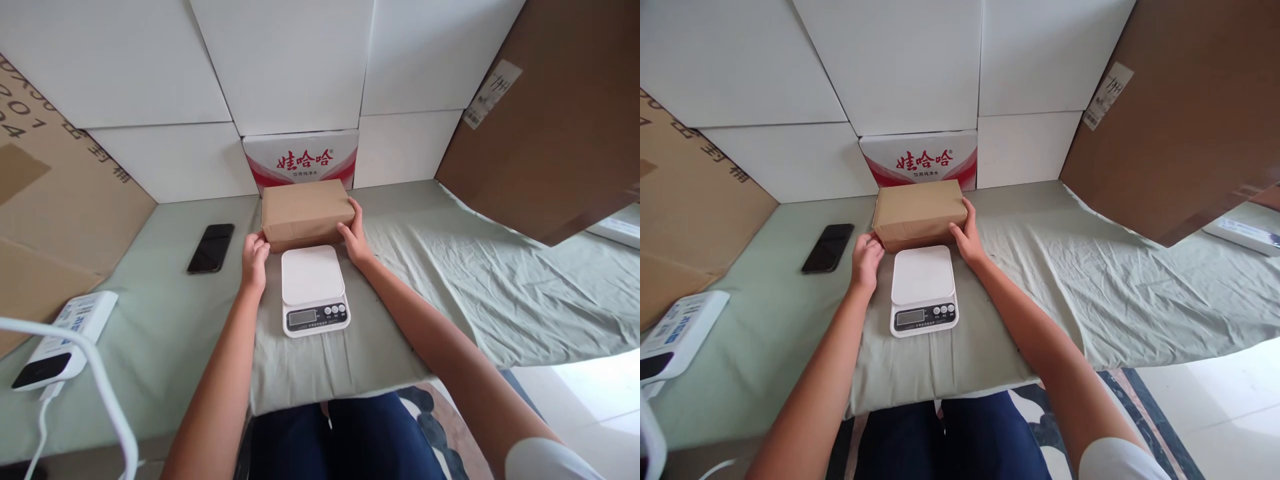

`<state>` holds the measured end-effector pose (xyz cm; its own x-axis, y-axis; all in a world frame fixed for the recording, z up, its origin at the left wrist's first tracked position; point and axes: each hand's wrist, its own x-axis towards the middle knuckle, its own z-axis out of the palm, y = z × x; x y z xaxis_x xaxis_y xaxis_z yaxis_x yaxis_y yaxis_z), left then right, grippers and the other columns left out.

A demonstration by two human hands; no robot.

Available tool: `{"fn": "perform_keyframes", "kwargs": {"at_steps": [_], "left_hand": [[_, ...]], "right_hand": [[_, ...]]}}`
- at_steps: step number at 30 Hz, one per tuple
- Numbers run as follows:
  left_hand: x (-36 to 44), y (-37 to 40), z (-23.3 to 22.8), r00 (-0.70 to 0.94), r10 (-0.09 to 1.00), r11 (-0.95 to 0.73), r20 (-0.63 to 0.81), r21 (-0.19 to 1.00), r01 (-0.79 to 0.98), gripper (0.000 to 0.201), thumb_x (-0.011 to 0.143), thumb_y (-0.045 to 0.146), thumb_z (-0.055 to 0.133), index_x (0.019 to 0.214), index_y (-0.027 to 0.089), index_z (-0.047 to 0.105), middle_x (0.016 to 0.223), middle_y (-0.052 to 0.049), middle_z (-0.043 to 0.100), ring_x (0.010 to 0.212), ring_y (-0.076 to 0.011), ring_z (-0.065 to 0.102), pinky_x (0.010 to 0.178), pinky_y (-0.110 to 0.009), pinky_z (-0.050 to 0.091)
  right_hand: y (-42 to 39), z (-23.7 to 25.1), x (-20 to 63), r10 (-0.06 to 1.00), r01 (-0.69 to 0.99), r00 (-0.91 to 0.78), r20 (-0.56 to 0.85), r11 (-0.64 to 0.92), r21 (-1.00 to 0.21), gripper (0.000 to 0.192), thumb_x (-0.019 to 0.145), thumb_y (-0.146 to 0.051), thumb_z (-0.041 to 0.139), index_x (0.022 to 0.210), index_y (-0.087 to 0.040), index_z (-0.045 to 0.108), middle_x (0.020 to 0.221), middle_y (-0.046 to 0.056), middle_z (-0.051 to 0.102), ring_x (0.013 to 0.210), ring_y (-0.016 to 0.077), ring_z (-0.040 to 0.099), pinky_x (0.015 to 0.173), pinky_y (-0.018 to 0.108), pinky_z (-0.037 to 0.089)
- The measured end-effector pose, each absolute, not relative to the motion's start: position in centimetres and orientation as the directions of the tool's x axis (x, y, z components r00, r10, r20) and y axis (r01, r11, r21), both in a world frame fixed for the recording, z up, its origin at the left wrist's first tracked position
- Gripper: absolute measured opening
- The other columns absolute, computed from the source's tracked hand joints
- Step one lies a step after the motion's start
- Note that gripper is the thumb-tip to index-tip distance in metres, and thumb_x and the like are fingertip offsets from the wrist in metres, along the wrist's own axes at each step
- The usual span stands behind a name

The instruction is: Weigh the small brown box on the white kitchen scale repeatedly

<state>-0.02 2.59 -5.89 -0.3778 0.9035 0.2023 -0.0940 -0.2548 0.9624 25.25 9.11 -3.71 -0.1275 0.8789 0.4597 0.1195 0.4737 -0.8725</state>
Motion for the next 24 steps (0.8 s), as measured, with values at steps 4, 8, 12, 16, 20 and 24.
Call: {"fn": "perform_keyframes", "kwargs": {"at_steps": [4, 8, 12, 16, 20, 24], "left_hand": [[-1.3, 2.5, -5.4, -0.469, 0.847, -0.327, 0.250, 0.941, -0.087, 0.049, 0.069, 0.035, 0.068, 0.114, 0.020, 0.058, 0.144, -0.018, 0.065, 0.134, -0.0290, 0.062, 0.117, -0.047, 0.043], [-3.8, 2.3, -4.5, -0.650, 0.700, -0.448, 0.295, 0.890, -0.079, 0.042, 0.072, 0.031, 0.068, 0.111, 0.023, 0.055, 0.162, -0.017, 0.050, 0.150, -0.0271, 0.048, 0.124, -0.047, 0.034], [-4.6, 2.2, -4.5, -0.675, 0.691, -0.470, 0.260, 0.871, -0.146, 0.041, 0.074, 0.033, 0.071, 0.111, 0.025, 0.055, 0.160, -0.013, 0.053, 0.152, -0.0254, 0.047, 0.125, -0.046, 0.034], [-3.7, 2.6, -5.0, -0.655, 0.719, -0.439, 0.233, 0.883, -0.168, 0.039, 0.072, 0.031, 0.071, 0.110, 0.025, 0.059, 0.154, -0.012, 0.059, 0.146, -0.0237, 0.054, 0.122, -0.044, 0.039], [-2.9, 2.8, -5.1, -0.633, 0.750, -0.400, 0.191, 0.894, -0.204, 0.040, 0.071, 0.032, 0.072, 0.110, 0.025, 0.062, 0.149, -0.011, 0.063, 0.142, -0.0218, 0.058, 0.119, -0.040, 0.042], [-2.4, 2.7, -5.0, -0.608, 0.772, -0.381, 0.185, 0.901, -0.209, 0.041, 0.073, 0.034, 0.071, 0.111, 0.024, 0.063, 0.145, -0.010, 0.065, 0.140, -0.0204, 0.059, 0.117, -0.037, 0.044]], "right_hand": [[9.5, -4.4, 25.4, 0.872, 0.076, -0.130, 0.472, 0.483, -0.872, 0.098, 0.089, -0.069, 0.055, 0.163, -0.022, 0.011, 0.178, 0.014, 0.016, 0.166, 0.0300, 0.018, 0.135, 0.057, 0.016], [9.5, -5.0, 25.8, 0.908, -0.027, -0.077, 0.411, 0.411, -0.911, 0.095, 0.092, -0.071, 0.047, 0.164, -0.036, -0.005, 0.181, 0.002, 0.001, 0.169, 0.0274, 0.006, 0.134, 0.061, 0.015], [9.5, -5.1, 26.0, 0.949, -0.135, -0.027, 0.314, 0.307, -0.942, 0.094, 0.091, -0.070, 0.052, 0.164, -0.042, 0.000, 0.180, 0.000, 0.008, 0.168, 0.0283, 0.014, 0.134, 0.061, 0.017], [9.8, -5.3, 26.0, 0.966, -0.186, 0.018, 0.256, 0.255, -0.949, 0.088, 0.090, -0.065, 0.055, 0.163, -0.042, 0.011, 0.178, 0.000, 0.018, 0.166, 0.0263, 0.019, 0.132, 0.061, 0.024], [10.3, -5.8, 26.1, 0.973, -0.202, 0.005, 0.233, 0.229, -0.952, 0.083, 0.090, -0.064, 0.053, 0.161, -0.039, 0.018, 0.175, 0.003, 0.028, 0.166, 0.0252, 0.021, 0.131, 0.060, 0.027], [10.4, -5.9, 26.1, 0.973, -0.214, 0.011, 0.231, 0.228, -0.950, 0.082, 0.090, -0.062, 0.054, 0.160, -0.037, 0.021, 0.173, 0.005, 0.032, 0.165, 0.0253, 0.023, 0.130, 0.059, 0.030]]}}
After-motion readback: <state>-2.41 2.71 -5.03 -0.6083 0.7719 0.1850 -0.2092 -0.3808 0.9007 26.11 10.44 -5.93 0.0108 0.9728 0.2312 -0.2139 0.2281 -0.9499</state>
